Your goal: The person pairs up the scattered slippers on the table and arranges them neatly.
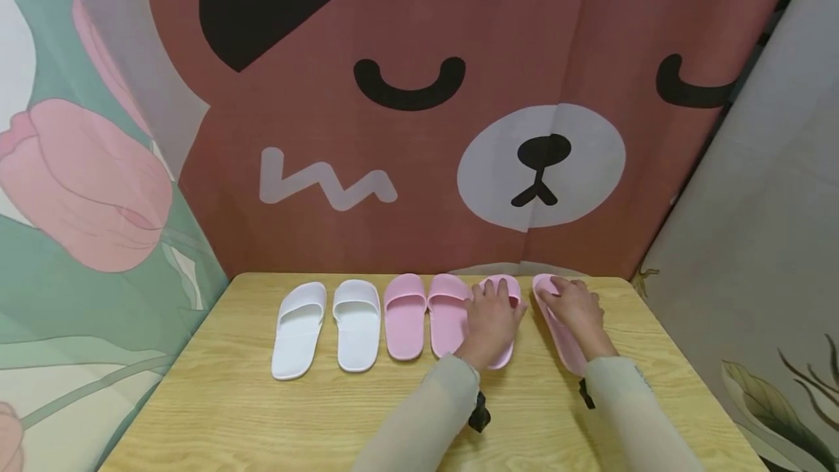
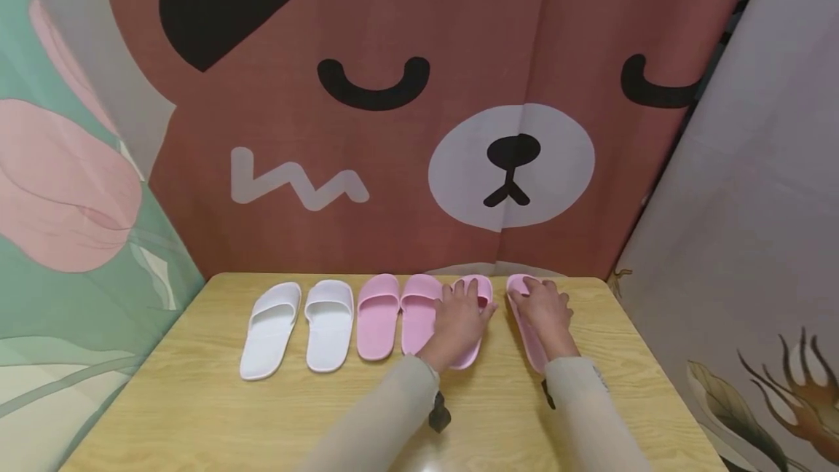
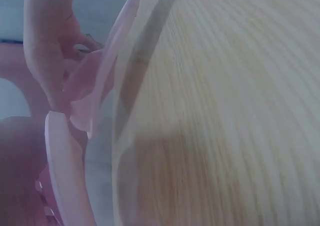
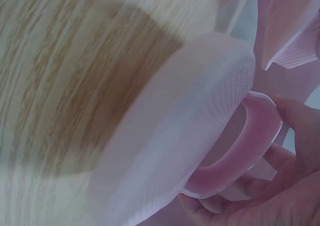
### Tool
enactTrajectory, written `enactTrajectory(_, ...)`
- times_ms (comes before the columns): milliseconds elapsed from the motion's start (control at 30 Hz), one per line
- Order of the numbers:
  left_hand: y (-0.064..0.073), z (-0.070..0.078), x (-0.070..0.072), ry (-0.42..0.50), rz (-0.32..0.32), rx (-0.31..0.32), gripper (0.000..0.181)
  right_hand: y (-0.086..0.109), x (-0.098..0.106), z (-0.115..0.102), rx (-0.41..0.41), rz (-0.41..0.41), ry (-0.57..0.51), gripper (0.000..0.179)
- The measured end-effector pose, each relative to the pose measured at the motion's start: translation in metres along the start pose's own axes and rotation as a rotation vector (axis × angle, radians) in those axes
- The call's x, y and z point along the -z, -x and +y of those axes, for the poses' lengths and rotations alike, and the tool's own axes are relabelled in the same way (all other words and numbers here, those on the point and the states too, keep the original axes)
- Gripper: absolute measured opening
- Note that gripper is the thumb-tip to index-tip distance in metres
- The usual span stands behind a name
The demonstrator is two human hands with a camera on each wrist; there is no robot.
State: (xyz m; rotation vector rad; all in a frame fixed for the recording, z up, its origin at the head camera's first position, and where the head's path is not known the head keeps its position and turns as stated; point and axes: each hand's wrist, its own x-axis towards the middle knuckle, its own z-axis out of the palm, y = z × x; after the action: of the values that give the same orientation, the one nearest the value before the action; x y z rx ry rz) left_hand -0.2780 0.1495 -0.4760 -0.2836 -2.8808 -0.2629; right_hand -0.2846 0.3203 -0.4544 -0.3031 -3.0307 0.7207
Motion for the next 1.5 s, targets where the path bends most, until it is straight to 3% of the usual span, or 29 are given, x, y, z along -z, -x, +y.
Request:
enactTrajectory(300, -0.002, 0.002, -0.004, -0.003, -0.023, 0.007, 0.072, -0.002, -0.002, 0.002, 0.008, -0.001, 0.022, 0.07)
enactTrajectory(600, -0.002, 0.002, -0.018, 0.001, -0.026, 0.007, 0.072, -0.003, -0.012, 0.002, -0.028, -0.039, 0.013, 0.071)
enactTrajectory(1200, 0.002, 0.006, -0.037, 0.036, -0.003, -0.009, 0.071, -0.001, -0.02, -0.003, -0.052, -0.041, -0.007, 0.067)
enactTrajectory(1500, 0.002, 0.011, -0.04, -0.055, -0.026, -0.014, 0.066, -0.002, -0.021, 0.001, -0.044, -0.057, -0.012, 0.066)
